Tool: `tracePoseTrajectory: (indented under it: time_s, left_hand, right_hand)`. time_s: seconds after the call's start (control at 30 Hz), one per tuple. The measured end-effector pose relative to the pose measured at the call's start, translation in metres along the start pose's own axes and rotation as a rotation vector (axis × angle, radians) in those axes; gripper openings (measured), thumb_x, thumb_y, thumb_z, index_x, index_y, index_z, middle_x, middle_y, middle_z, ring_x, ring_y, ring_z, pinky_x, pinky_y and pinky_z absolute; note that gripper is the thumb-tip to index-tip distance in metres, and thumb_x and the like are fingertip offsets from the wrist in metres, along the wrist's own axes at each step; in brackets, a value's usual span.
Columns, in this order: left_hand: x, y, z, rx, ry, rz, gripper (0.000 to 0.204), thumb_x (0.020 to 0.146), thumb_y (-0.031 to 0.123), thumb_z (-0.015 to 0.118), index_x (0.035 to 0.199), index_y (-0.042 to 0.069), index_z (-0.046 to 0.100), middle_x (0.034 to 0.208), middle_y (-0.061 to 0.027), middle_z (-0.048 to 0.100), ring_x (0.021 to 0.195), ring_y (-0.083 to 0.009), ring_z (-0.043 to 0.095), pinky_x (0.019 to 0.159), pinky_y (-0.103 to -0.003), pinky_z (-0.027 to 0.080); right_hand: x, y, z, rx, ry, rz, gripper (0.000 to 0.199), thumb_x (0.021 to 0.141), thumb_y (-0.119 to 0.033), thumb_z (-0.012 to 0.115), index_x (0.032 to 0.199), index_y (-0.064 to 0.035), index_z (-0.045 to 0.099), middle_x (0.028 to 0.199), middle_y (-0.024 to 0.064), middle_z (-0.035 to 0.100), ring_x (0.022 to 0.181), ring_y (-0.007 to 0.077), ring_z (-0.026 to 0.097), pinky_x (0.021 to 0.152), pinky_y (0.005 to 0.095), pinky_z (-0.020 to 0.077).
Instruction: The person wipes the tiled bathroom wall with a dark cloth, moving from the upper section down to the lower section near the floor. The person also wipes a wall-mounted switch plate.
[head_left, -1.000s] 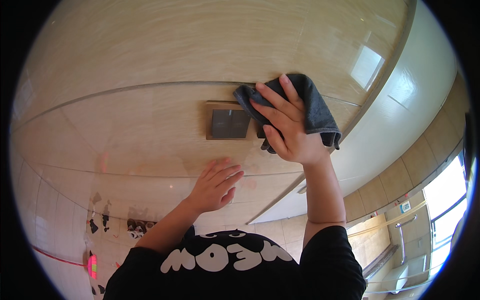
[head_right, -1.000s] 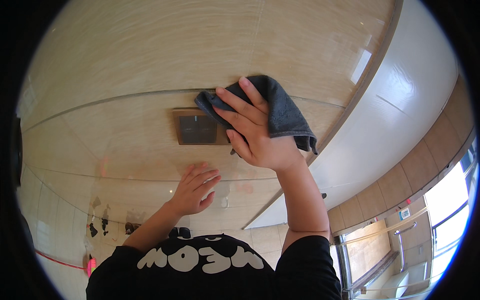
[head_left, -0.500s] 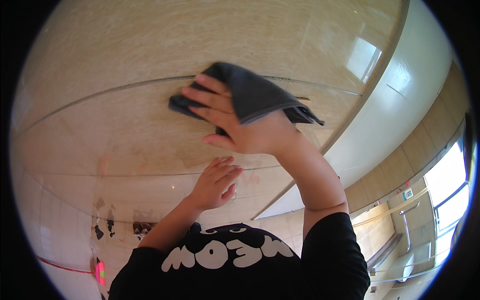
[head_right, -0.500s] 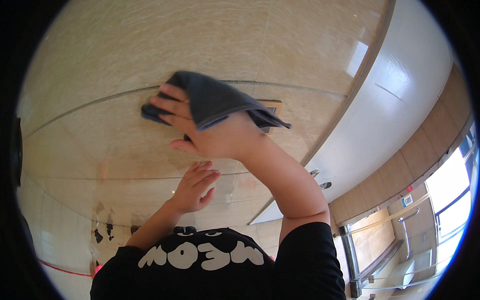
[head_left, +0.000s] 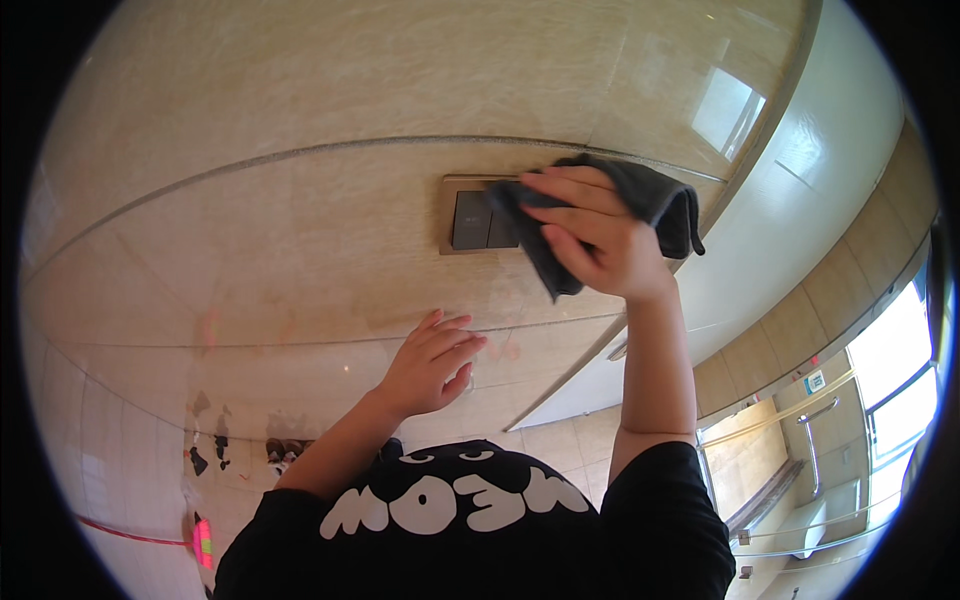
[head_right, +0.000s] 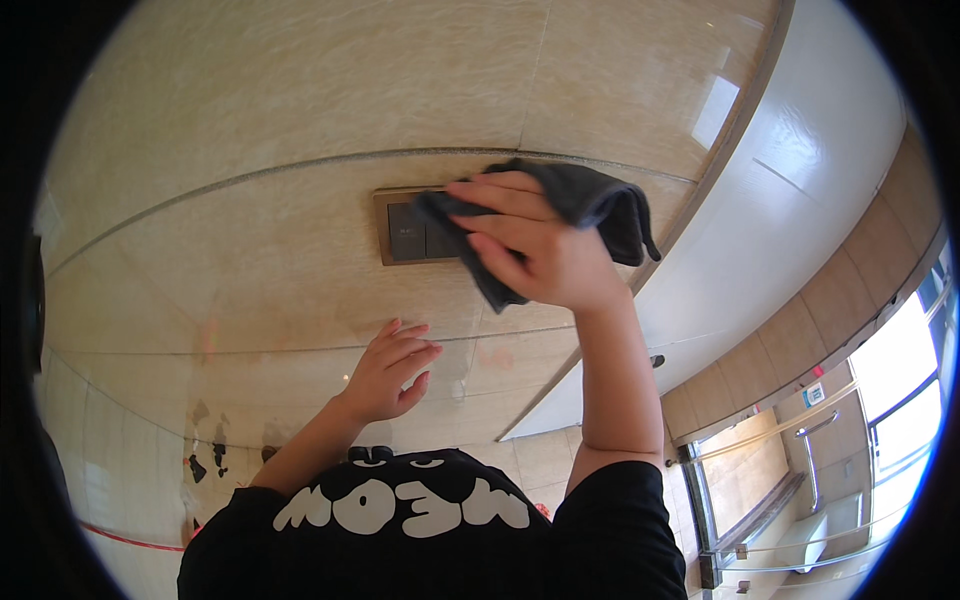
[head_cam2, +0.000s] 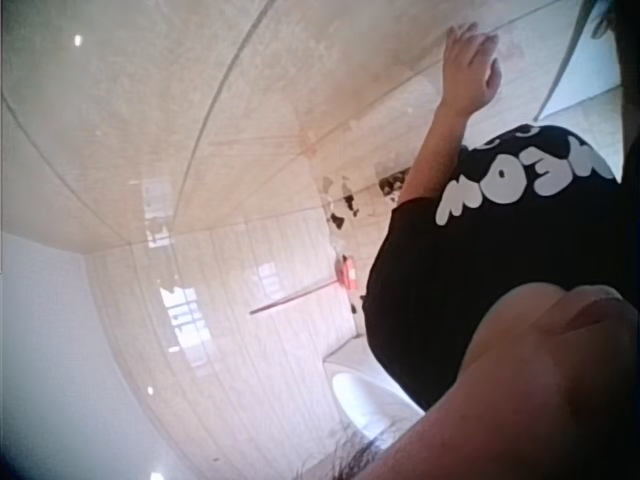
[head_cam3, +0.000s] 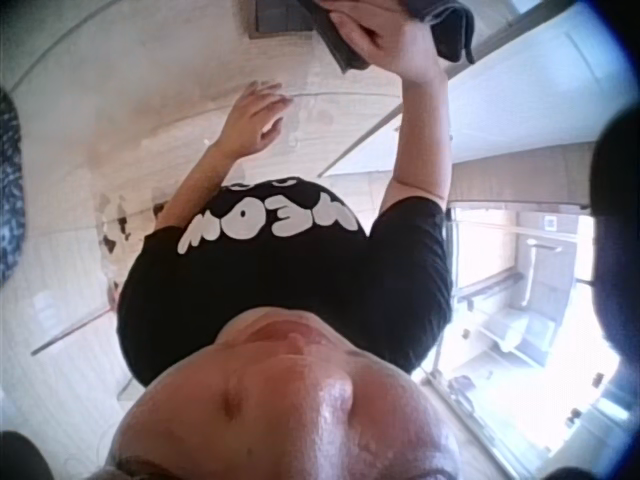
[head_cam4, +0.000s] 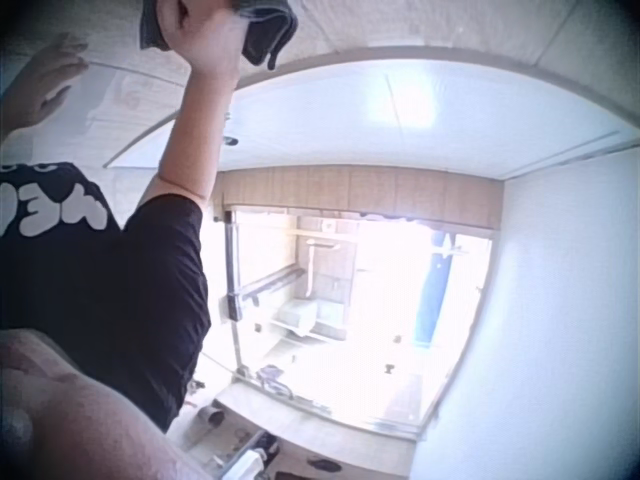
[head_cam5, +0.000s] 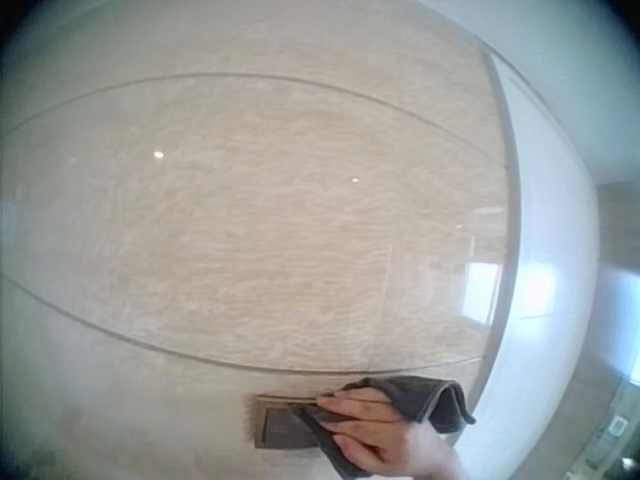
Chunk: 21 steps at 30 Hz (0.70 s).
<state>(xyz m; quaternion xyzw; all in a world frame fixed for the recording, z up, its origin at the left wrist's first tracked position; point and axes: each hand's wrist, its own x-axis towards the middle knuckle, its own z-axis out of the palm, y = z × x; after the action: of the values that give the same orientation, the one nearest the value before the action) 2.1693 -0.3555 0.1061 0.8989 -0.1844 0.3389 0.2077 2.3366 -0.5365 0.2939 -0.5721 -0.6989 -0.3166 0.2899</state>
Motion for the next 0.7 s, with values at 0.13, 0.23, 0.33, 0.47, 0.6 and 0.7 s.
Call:
tracePoseTrajectory:
  time_s: [0.13, 0.23, 0.33, 0.47, 0.6, 0.7]
  left_hand:
    - [-0.005, -0.001, 0.005, -0.020, 0.009, -0.005, 0.034, 0.076, 0.005, 0.067, 0.109, 0.007, 0.065, 0.108, -0.0061, 0.065, 0.116, -0.0280, 0.058, 0.106, -0.050, 0.036]
    - [-0.004, 0.003, 0.008, -0.041, -0.022, 0.004, 0.032, 0.076, 0.005, 0.067, 0.108, 0.007, 0.065, 0.107, -0.0063, 0.065, 0.115, -0.0278, 0.058, 0.105, -0.051, 0.037]
    - [-0.005, 0.003, 0.015, -0.055, -0.016, 0.009, 0.030, 0.077, 0.005, 0.067, 0.107, 0.007, 0.066, 0.107, -0.0065, 0.065, 0.114, -0.0275, 0.058, 0.105, -0.052, 0.039]
    - [-0.007, 0.006, 0.018, -0.062, -0.027, 0.011, 0.030, 0.076, 0.005, 0.068, 0.106, 0.007, 0.067, 0.107, -0.0070, 0.065, 0.113, -0.0271, 0.059, 0.104, -0.050, 0.040]
    - [-0.003, 0.010, 0.023, -0.077, -0.032, 0.034, 0.031, 0.076, 0.005, 0.068, 0.106, 0.007, 0.067, 0.107, -0.0078, 0.065, 0.113, -0.0268, 0.059, 0.103, -0.048, 0.042]
    - [0.005, 0.018, 0.023, -0.085, -0.018, 0.052, 0.032, 0.075, 0.003, 0.067, 0.107, 0.007, 0.066, 0.104, -0.0082, 0.065, 0.108, -0.0272, 0.060, 0.101, -0.049, 0.043]
  right_hand:
    - [-0.020, 0.011, -0.004, -0.052, 0.116, 0.038, 0.022, 0.079, -0.001, 0.063, 0.100, 0.0027, 0.071, 0.115, 0.0171, 0.066, 0.111, 0.0324, 0.059, 0.095, 0.0390, 0.0474]
    - [-0.041, 0.013, -0.002, 0.028, 0.276, 0.161, 0.032, 0.082, -0.001, 0.059, 0.113, 0.0046, 0.067, 0.125, 0.0238, 0.059, 0.122, 0.0351, 0.054, 0.104, 0.0388, 0.0389]
    - [-0.062, 0.005, 0.022, 0.213, 0.506, 0.394, 0.043, 0.088, -0.006, 0.056, 0.129, 0.0044, 0.057, 0.140, 0.0226, 0.049, 0.133, 0.0324, 0.044, 0.111, 0.0372, 0.0292]
    - [-0.080, -0.010, 0.057, 0.343, 0.576, 0.428, 0.066, 0.089, -0.012, 0.055, 0.147, 0.0063, 0.028, 0.155, 0.0228, 0.025, 0.144, 0.0303, 0.024, 0.115, 0.0356, 0.0168]
    - [-0.093, -0.023, 0.087, 0.313, 0.659, 0.509, 0.077, 0.083, -0.009, 0.058, 0.149, 0.0080, 0.021, 0.154, 0.0294, 0.019, 0.143, 0.0355, 0.022, 0.115, 0.0387, 0.0162]
    - [-0.108, -0.034, 0.106, 0.070, 0.543, 0.544, 0.082, 0.081, -0.011, 0.059, 0.149, 0.0093, 0.017, 0.152, 0.0340, 0.016, 0.142, 0.0452, 0.021, 0.115, 0.0436, 0.0154]
